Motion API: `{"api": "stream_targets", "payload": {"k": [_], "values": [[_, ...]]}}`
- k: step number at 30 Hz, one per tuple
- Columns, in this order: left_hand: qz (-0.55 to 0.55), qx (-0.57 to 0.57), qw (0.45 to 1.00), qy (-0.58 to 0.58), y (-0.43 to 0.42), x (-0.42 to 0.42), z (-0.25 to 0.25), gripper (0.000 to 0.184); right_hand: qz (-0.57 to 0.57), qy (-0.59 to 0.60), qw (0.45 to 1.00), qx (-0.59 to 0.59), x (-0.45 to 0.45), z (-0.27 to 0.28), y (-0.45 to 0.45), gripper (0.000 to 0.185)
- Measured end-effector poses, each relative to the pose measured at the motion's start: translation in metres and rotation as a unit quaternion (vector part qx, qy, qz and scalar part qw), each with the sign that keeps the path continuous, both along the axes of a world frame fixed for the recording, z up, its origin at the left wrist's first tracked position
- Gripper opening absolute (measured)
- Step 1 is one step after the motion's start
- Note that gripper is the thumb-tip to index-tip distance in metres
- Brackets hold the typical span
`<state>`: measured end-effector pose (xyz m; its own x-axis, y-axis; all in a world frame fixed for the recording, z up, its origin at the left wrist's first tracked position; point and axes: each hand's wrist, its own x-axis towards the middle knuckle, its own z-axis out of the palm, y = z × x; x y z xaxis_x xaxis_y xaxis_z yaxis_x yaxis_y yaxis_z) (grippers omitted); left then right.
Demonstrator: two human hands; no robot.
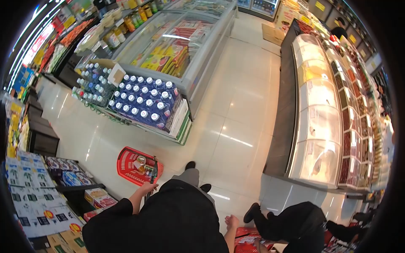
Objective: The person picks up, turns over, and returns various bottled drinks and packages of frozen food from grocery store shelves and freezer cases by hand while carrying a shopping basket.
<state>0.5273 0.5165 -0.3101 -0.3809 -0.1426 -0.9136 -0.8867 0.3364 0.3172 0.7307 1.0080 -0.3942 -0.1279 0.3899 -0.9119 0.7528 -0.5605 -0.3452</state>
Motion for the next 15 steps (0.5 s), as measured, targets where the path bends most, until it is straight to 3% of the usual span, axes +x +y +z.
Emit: {"api": "stream_targets", "payload": {"k": [2, 7, 9, 13, 15], "values": [[-0.035, -0.006, 0.999, -0.003, 0.023, -0.010, 0.005, 0.033, 0.045, 0.006, 0.999, -0.010, -0.026, -0.006, 0.007, 0.027], [-0.004, 0.046, 0.999, -0.018, 0.062, -0.045, 0.011, 0.032, 0.166, -0.003, 0.986, -0.019, -0.111, 0.017, 0.013, 0.027], [0.025, 0.066, 0.997, -0.013, 0.080, -0.071, 0.012, 0.032, 0.300, 0.070, 0.951, 0.030, -0.141, 0.026, 0.029, 0.030], [0.096, 0.113, 0.989, 0.024, 0.105, -0.111, 0.003, 0.033, 0.313, 0.100, 0.943, 0.049, -0.180, 0.050, 0.063, 0.024], [0.128, 0.112, 0.985, 0.012, 0.120, -0.136, -0.001, 0.033, 0.353, 0.146, 0.916, 0.120, -0.207, 0.066, 0.077, 0.025]]}}
